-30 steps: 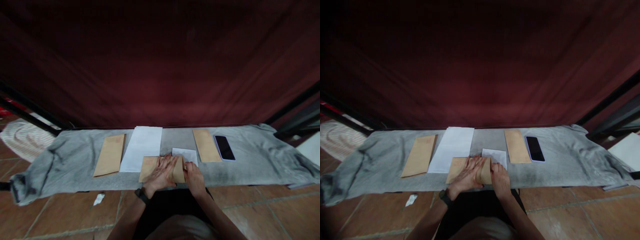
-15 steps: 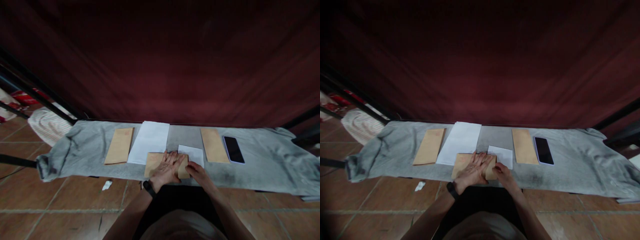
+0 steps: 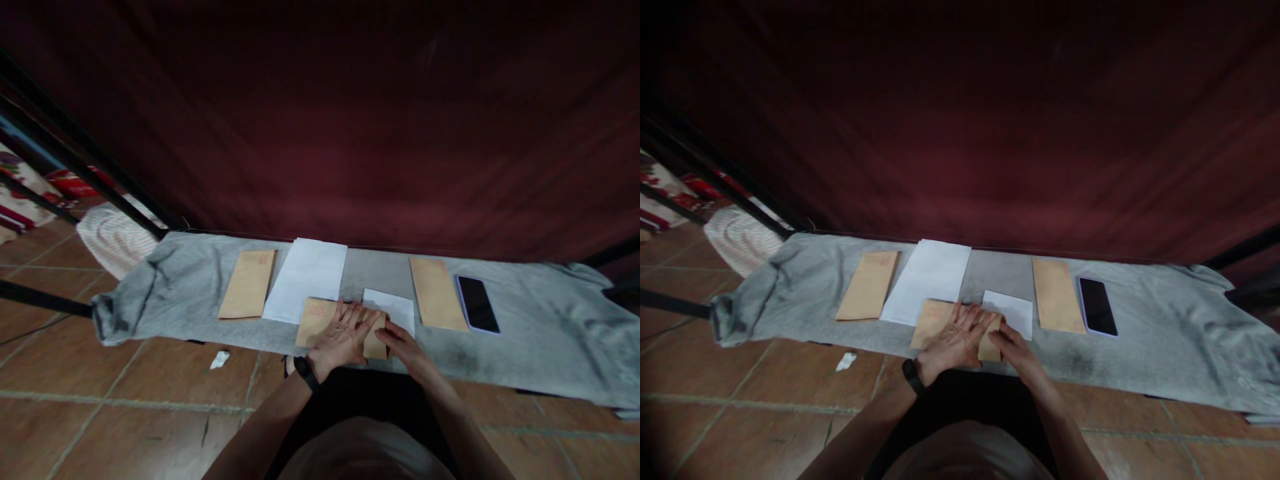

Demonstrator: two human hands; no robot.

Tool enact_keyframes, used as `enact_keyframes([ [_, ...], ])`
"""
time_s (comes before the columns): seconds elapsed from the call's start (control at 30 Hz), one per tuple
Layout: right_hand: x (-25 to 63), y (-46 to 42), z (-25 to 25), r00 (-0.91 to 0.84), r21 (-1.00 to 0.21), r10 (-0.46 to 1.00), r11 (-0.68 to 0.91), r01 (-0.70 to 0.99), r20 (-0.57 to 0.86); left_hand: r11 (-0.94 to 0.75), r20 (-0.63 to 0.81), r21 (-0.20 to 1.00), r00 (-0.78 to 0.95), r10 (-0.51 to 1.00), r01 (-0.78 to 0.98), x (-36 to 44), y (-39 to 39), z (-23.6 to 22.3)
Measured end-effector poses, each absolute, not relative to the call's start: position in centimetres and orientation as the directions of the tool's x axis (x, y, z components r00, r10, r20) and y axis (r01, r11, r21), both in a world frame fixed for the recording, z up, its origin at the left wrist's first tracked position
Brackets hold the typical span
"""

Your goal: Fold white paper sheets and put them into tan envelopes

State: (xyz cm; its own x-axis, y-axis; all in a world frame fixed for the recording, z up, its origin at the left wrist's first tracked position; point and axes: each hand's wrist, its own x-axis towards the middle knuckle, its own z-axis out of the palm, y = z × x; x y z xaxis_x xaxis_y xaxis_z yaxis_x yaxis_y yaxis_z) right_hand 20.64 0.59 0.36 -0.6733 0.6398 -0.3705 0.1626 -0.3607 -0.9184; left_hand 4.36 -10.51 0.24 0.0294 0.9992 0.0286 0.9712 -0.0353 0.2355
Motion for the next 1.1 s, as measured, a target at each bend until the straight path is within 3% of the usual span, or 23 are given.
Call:
enact_keyframes([
  [0.17, 19.9, 0.5, -0.4, -0.744, -0.851, 0.506, -0.502, 0.157, -0.436, -0.064, 0.03, 0.248, 0.058, 0.998, 0.967, 4.5, -10.5, 0.5],
  [0.63, 20.1, 0.9, -0.3, -0.771, -0.826, 0.41, -0.504, 0.254, -0.487, -0.045, -0.018, 0.278, 0.052, 0.998, 0.96, 2.3, -10.7, 1.5],
  [1.0, 21.4, 1.5, -0.3, -0.774, -0.848, 0.473, -0.509, 0.15, -0.421, -0.054, 0.014, 0.255, 0.052, 0.999, 0.965, 2.4, -10.9, 2.5],
  [1.1, 21.6, 1.4, -0.8, -0.748, -0.922, 0.555, -0.33, 0.205, -0.365, -0.061, 0.023, 0.238, 0.057, 0.998, 0.969, 2.6, -10.8, 2.8],
])
